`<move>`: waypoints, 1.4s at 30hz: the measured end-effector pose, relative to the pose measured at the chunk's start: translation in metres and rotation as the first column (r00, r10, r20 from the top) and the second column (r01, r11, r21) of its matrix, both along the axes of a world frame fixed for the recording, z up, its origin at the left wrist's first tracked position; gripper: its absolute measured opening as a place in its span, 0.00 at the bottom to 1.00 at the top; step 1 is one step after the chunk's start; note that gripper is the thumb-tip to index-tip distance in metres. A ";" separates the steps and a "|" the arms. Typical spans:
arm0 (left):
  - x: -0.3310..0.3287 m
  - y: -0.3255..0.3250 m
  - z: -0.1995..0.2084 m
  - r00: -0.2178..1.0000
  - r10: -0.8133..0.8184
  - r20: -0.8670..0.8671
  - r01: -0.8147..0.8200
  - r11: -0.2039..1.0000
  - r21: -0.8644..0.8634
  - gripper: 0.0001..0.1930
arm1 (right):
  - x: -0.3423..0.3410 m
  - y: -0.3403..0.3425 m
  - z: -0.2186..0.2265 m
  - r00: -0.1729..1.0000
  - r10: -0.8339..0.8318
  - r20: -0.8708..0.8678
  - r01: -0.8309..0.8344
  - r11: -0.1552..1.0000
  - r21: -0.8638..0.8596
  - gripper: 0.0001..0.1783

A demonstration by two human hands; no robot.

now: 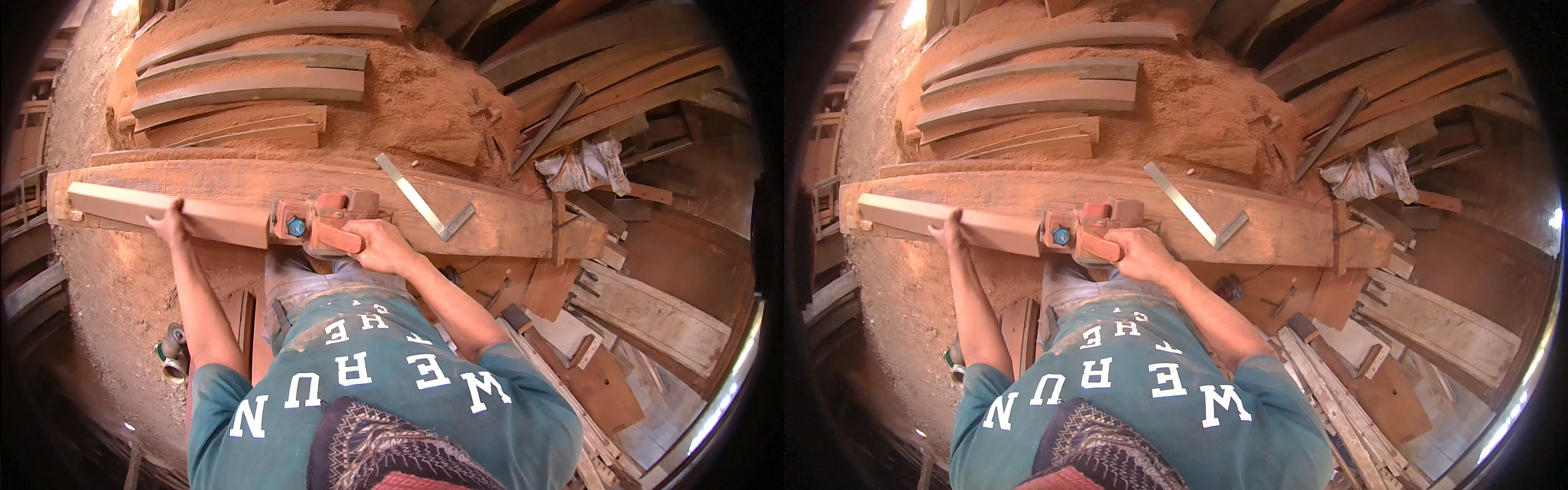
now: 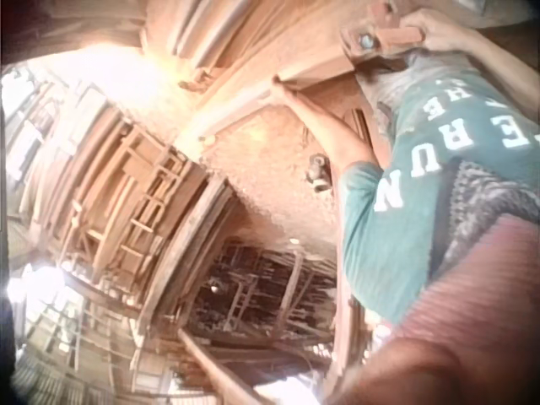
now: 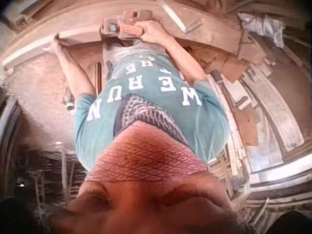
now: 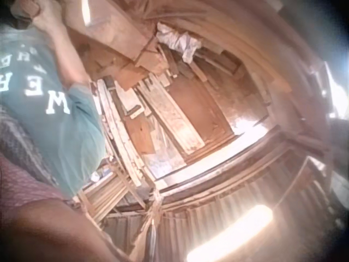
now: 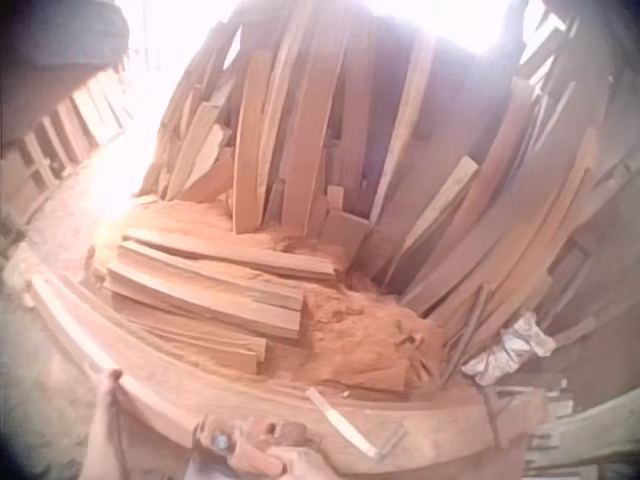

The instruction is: The person uses a power plane to smooth a wooden board, checks the edges with a try square, and marks lines with a marking gauge and a pencil.

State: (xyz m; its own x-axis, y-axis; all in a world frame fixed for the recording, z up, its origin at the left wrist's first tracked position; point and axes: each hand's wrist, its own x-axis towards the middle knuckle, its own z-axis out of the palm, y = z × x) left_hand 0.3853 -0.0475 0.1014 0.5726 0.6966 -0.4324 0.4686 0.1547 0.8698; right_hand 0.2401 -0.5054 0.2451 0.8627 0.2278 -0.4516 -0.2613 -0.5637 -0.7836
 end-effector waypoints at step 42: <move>-0.038 -0.036 -0.009 0.968 0.236 -0.090 -0.202 0.937 0.286 0.28 | 0.117 -0.253 -0.385 0.716 0.145 -0.683 -0.521 0.763 -0.383 0.40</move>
